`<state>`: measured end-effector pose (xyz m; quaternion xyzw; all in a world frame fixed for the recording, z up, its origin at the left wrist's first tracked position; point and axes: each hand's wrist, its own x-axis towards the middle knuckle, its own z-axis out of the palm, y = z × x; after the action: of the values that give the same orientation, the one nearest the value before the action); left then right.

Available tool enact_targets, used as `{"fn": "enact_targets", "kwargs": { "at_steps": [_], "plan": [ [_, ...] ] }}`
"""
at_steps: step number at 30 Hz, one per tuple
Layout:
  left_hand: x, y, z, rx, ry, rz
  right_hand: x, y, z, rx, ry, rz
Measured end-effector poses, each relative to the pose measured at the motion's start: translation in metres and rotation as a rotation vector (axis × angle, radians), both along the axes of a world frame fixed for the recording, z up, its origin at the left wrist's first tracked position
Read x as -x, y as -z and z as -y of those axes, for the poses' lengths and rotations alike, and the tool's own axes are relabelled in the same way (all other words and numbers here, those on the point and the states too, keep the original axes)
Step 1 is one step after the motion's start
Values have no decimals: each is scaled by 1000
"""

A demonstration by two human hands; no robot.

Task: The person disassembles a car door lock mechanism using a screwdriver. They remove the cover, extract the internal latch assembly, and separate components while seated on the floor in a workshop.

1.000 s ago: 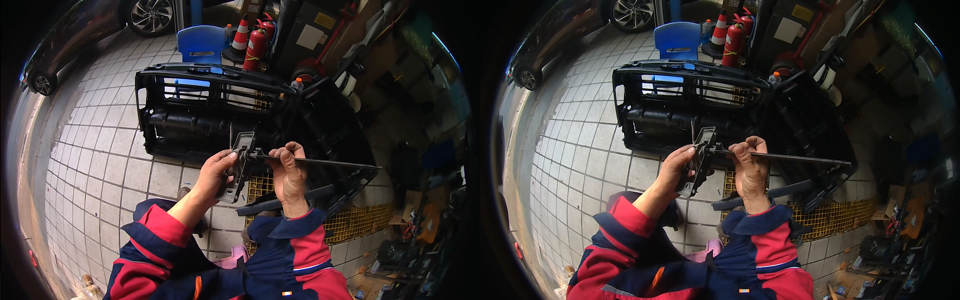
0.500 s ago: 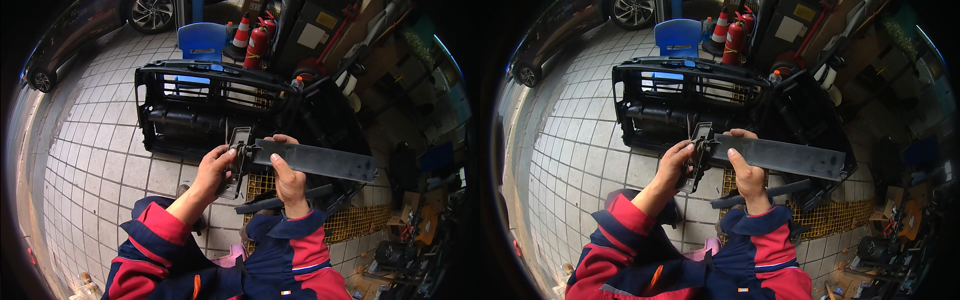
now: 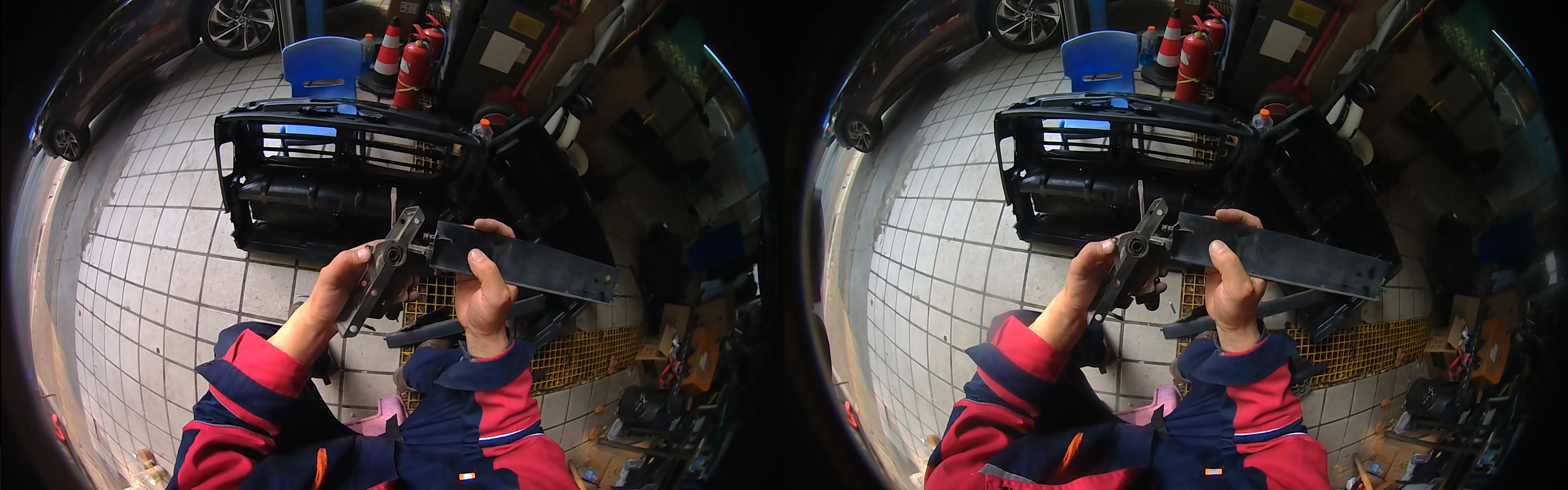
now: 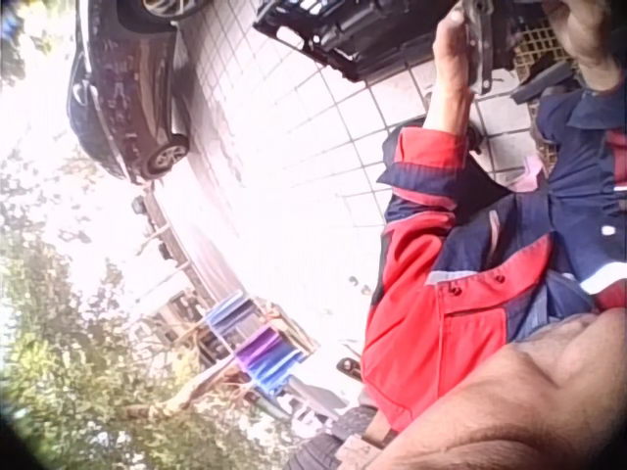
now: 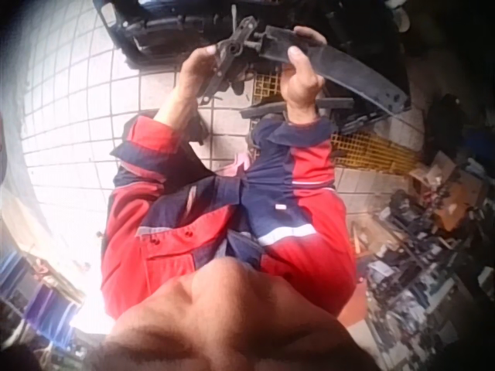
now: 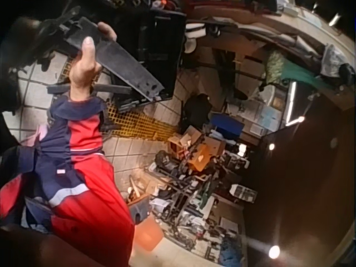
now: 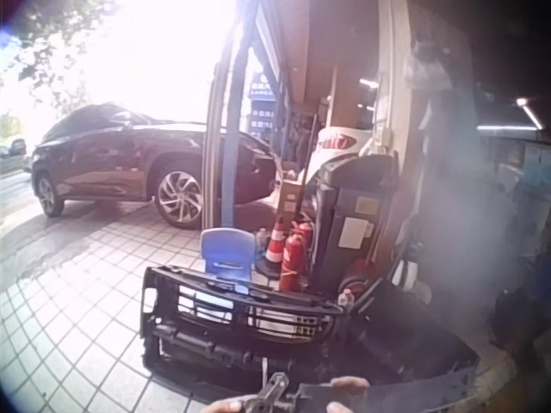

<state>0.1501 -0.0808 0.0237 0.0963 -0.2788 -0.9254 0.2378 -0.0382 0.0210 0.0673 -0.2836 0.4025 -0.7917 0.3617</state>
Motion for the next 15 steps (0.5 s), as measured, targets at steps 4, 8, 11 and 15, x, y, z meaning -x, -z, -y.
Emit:
{"fn": "enact_targets", "kwargs": {
  "at_steps": [4,8,11,15],
  "plan": [
    [1,0,0,50,4,29,0,-6,-6,18,-39,-31],
    [2,-2,-2,52,-22,48,-2,-9,-7,8,-63,-50],
    [2,-1,-4,4,-36,5,-5,-9,-7,30,-61,-67],
    [2,6,3,188,-48,157,-6,-7,-6,-35,-49,-229]
  ]
}}
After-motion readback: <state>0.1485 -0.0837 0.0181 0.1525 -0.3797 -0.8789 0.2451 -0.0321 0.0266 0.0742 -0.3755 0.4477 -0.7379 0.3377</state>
